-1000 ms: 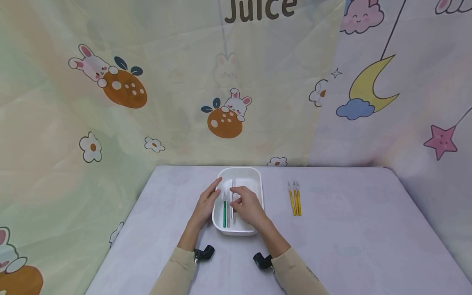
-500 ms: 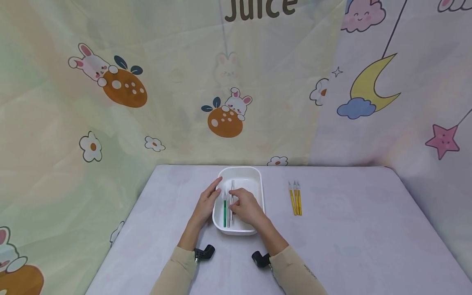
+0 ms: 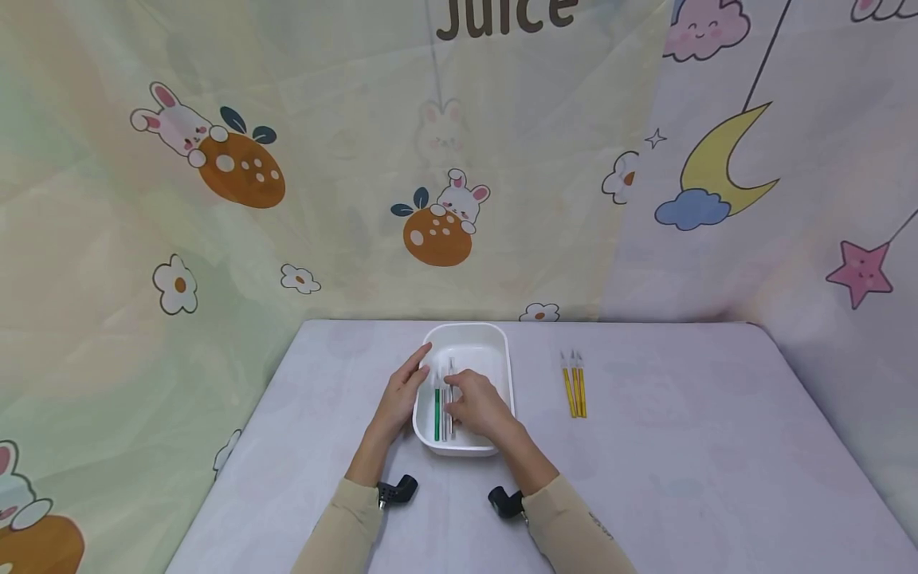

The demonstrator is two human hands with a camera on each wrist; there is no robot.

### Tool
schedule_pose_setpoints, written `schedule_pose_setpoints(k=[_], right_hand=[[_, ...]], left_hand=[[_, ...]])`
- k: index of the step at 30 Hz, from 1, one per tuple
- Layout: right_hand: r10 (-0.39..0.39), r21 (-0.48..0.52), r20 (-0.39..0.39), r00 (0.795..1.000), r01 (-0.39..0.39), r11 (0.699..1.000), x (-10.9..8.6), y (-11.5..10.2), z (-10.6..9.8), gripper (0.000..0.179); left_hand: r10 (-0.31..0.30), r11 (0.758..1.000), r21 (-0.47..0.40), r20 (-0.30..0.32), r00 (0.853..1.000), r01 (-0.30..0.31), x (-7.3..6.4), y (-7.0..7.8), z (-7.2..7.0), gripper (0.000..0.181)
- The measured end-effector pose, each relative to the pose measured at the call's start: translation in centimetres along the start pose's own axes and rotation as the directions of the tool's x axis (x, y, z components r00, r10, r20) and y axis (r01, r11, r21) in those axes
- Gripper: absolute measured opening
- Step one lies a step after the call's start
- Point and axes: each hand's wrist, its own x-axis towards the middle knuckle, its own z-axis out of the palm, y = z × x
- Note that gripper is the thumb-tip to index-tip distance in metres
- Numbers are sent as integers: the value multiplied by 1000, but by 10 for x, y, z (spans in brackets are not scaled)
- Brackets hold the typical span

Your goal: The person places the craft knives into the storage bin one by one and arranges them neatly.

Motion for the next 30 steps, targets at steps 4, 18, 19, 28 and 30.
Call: schedule_pose_setpoints(k=[4,18,19,28,30], right_hand=[[-15,-6,10,1000,16,1000,0,0,0,51],[-65,-125,53,997,71,990,1,1,2,50],[-64,-133,54,996,71,989,0,1,2,50],[-54,-154,52,997,62,986,1,0,4,51],[-55,-155,50,997,62,986,1,0,4,49]], left_hand=[[0,1000,4,-1,1000,0,0,-1,0,46],[-10,1000,-3,-1,1000,10,0,0,0,45],[-5,1000,1,2,1000,5,0,0,0,45],[-1,1000,7,8,1000,1,-1,1,0,47],[1,1000,9,9,1000,-1,-1,1,-1,47]])
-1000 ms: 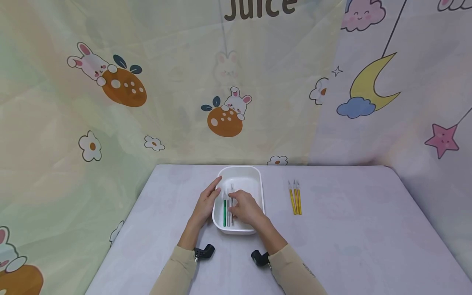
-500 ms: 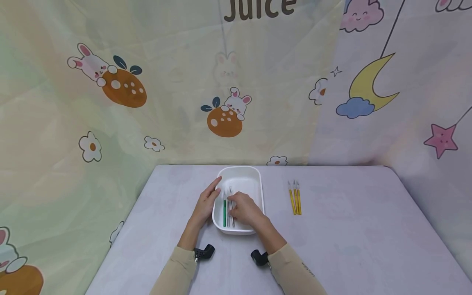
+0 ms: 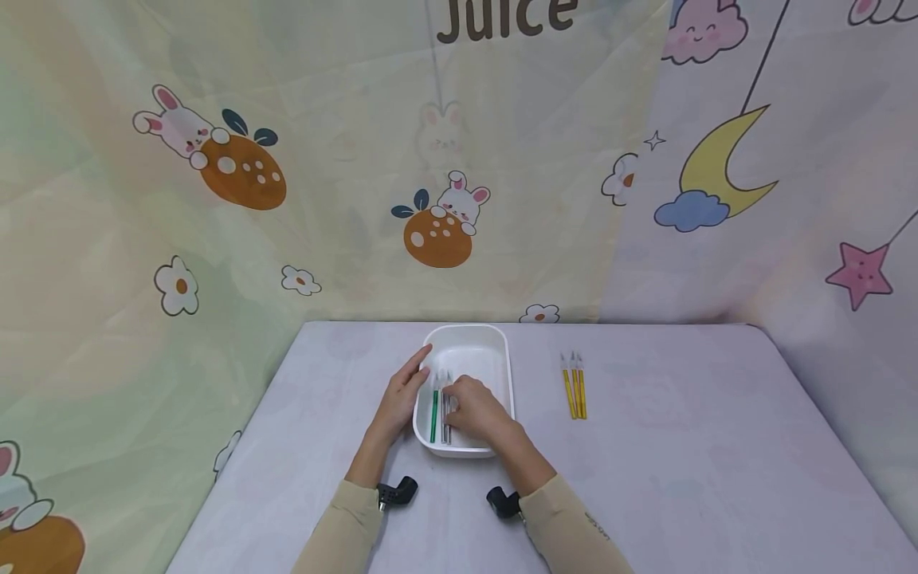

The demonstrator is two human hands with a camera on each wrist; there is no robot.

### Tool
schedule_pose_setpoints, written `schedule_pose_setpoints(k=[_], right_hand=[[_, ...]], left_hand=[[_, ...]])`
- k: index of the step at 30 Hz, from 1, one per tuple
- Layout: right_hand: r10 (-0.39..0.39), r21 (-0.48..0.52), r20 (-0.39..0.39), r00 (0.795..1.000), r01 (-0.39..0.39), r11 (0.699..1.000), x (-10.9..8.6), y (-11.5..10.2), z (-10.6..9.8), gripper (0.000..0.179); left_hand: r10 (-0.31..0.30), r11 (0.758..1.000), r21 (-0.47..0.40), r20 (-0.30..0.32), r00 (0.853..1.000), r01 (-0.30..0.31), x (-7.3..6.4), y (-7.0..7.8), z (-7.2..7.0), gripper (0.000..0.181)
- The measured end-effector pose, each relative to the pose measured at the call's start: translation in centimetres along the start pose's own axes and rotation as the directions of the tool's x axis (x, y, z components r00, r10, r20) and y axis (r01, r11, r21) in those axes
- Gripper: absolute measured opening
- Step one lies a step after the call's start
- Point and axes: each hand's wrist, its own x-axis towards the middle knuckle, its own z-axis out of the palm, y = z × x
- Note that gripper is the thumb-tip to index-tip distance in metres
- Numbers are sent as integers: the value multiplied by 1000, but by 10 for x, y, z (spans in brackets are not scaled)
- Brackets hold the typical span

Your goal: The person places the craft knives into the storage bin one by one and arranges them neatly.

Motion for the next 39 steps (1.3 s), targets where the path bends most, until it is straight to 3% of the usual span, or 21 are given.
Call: schedule_pose_setpoints(k=[7,12,20,39], right_hand=[[-4,-8,-14,1000,4,1000,-1,1,-1,46],[19,-18,-93,996,-21,1000,-2,0,-2,48],[-6,24,-250,968,12,1000,-5,-4,-6,50],[-115,45,-410,905,146,988,-7,-3,-11,56]], left_hand=[[6,1000,-7,5,1000,-6,0,-1,0,47],[9,1000,-11,10,1000,-9,0,-1,1,46],[9,1000,9,5,1000,-9,0,0,0,45],[-6,1000,4,3,1000,6,1,-1,1,46]])
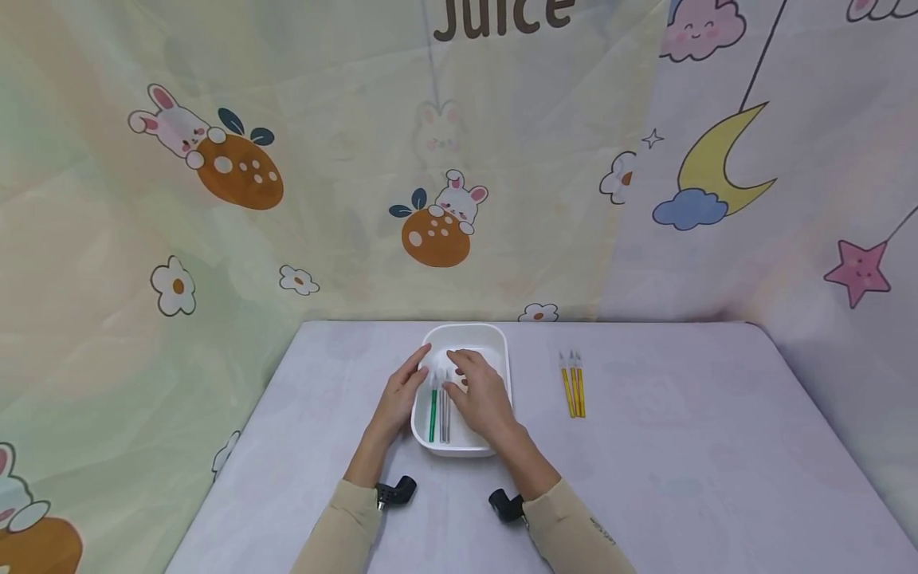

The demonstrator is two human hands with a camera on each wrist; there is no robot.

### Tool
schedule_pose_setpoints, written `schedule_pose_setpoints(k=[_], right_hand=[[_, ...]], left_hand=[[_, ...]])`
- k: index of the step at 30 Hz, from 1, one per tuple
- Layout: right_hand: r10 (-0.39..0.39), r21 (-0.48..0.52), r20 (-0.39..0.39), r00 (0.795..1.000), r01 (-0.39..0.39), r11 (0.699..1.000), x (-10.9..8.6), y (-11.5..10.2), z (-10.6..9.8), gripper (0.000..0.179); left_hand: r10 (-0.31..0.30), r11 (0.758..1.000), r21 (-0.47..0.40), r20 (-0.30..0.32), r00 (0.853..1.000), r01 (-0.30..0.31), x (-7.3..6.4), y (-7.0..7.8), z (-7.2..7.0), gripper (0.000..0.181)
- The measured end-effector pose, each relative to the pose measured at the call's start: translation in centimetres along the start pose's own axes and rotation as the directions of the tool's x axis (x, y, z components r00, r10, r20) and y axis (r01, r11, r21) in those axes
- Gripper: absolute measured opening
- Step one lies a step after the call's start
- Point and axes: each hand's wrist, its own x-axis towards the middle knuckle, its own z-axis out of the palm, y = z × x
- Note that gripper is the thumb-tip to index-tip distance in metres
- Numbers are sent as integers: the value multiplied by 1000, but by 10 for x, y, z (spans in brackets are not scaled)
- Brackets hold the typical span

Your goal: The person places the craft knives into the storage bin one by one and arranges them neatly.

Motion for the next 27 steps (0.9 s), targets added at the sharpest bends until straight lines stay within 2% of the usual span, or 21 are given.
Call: schedule_pose_setpoints(k=[5,9,27], right_hand=[[-43,-59,-35,998,41,997,1,3,-6,58],[-47,-88,-50,998,42,995,1,5,-13,59],[78,-60,-86,993,-84,995,5,24,-44,64]], left_hand=[[6,1000,-2,6,1000,-6,2,0,0,48],[1,1000,-4,2,1000,-1,2,-1,0,47],[-5,1000,-20,-8,1000,5,-1,-1,2,46]])
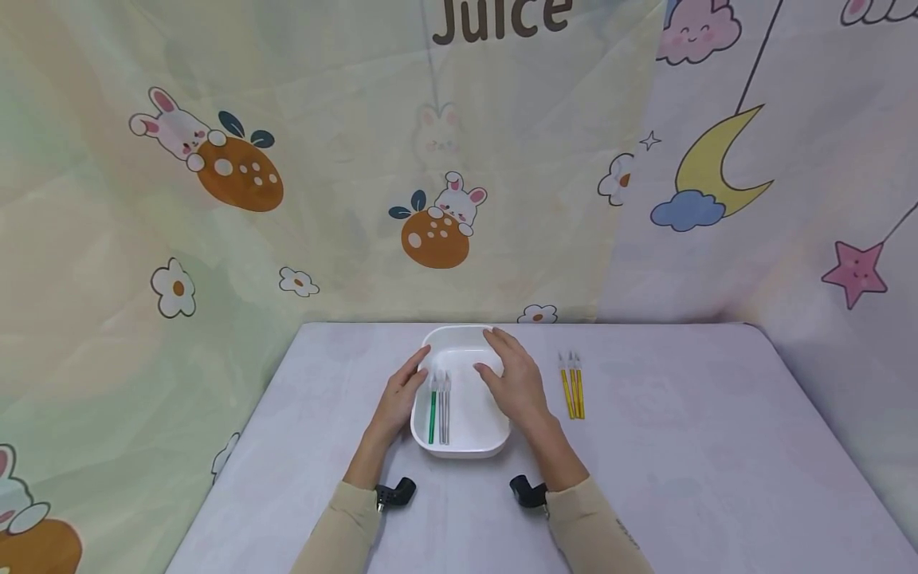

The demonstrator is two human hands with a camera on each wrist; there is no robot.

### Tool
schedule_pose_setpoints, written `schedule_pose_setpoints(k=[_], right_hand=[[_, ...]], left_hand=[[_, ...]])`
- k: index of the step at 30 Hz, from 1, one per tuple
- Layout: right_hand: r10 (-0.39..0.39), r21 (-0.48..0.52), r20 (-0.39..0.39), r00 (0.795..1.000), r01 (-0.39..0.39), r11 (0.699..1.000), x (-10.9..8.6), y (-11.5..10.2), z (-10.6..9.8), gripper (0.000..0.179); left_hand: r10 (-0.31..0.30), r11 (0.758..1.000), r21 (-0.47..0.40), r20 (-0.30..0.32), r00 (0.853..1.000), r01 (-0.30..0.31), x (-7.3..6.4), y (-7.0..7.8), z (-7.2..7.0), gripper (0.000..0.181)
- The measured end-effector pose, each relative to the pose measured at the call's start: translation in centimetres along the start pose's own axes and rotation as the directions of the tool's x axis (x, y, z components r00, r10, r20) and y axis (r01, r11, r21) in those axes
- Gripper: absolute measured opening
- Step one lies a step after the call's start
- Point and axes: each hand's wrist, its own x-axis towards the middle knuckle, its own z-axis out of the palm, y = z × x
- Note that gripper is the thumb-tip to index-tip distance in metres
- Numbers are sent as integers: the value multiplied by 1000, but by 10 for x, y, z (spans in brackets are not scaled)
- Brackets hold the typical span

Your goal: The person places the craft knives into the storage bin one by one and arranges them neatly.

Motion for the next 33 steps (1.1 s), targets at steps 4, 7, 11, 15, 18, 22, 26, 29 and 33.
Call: schedule_pose_setpoints(k=[4,7,11,15,18,22,26,29,33], right_hand=[[-2,5,-15,1000,2,1000,1,5,-4,65],[4,12,-22,1000,-4,1000,2,8,-7,65],[35,15,-18,999,-34,999,2,12,-11,65],[54,15,-14,998,-53,998,3,16,-14,65],[51,14,-24,998,-51,999,4,20,-17,65],[56,14,-39,998,-55,998,4,26,-21,65],[62,19,-50,997,-61,998,4,31,-26,64],[49,24,-68,997,-47,999,4,36,-30,63],[30,32,-90,996,-27,999,5,42,-35,62]], left_hand=[[-6,1000,1,-2,1000,6,1,0,0,46],[-9,1000,4,-2,1000,9,1,-1,0,46],[-10,1000,6,-3,1000,10,1,-2,0,46],[-7,1000,2,-2,1000,7,1,-2,0,47],[-3,1000,-3,-3,1000,3,1,-2,0,46],[7,1000,-3,-7,1000,-7,1,-3,0,45],[2,1000,2,-9,1000,-2,0,-2,0,45],[-4,1000,8,-11,1000,4,-1,-1,1,46],[0,1000,8,-12,1000,0,-1,-1,1,47]])
